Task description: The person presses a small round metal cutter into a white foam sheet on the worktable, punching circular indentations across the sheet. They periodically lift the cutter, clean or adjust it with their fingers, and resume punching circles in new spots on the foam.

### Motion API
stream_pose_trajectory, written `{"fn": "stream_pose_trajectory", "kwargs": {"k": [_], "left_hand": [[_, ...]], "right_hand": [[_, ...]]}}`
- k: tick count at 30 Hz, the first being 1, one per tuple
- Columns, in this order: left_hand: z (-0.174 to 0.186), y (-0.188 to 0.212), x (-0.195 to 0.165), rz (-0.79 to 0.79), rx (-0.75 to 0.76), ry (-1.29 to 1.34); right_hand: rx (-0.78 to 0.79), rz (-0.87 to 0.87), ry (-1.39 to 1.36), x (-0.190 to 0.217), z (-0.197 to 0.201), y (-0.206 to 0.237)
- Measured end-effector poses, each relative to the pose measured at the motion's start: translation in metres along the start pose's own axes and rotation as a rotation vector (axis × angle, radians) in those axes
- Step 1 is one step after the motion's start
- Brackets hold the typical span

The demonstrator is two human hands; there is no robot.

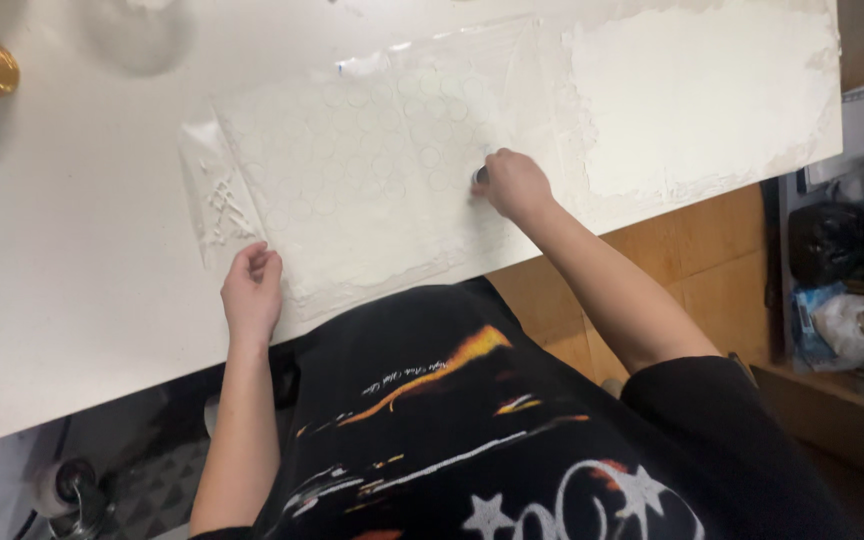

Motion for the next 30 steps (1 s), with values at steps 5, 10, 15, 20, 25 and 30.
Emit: {"fn": "stream_pose_trajectory", "kwargs": {"k": [5,10,15,20,25,30], "left_hand": [[-0.001,-0.002,0.000,-0.020,-0.014,0.024],[0.001,-0.002,0.002,-0.004,-0.030,0.045],[0.002,-0.003,0.004,-0.008,-0.038,0.012],[0.001,-0.005,0.007,-0.008,-0.048,0.005],[0.002,-0.006,0.009,-0.002,-0.047,0.003],[0.003,-0.008,0.008,0.031,-0.015,0.013]], "right_hand": [[0.069,0.093,0.105,0.004,-0.005,-0.005],[0.018,0.134,0.109,0.008,-0.001,-0.001],[0.003,0.159,0.090,0.015,0.008,0.001],[-0.246,-0.034,-0.261,-0.010,0.048,0.026],[-0.410,-0.307,-0.548,-0.059,0.063,0.079],[-0.377,-0.311,-0.632,-0.064,0.043,0.097]]}}
Point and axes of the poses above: each hand's wrist, its own y-axis away from the middle knuckle, its own z-axis out of the back of the hand, x = y × z, the point moved 6 cm from there along -y, towards the middle knuckle, and after that the axes turned 7 degrees about -x, right-handed, at the moved point
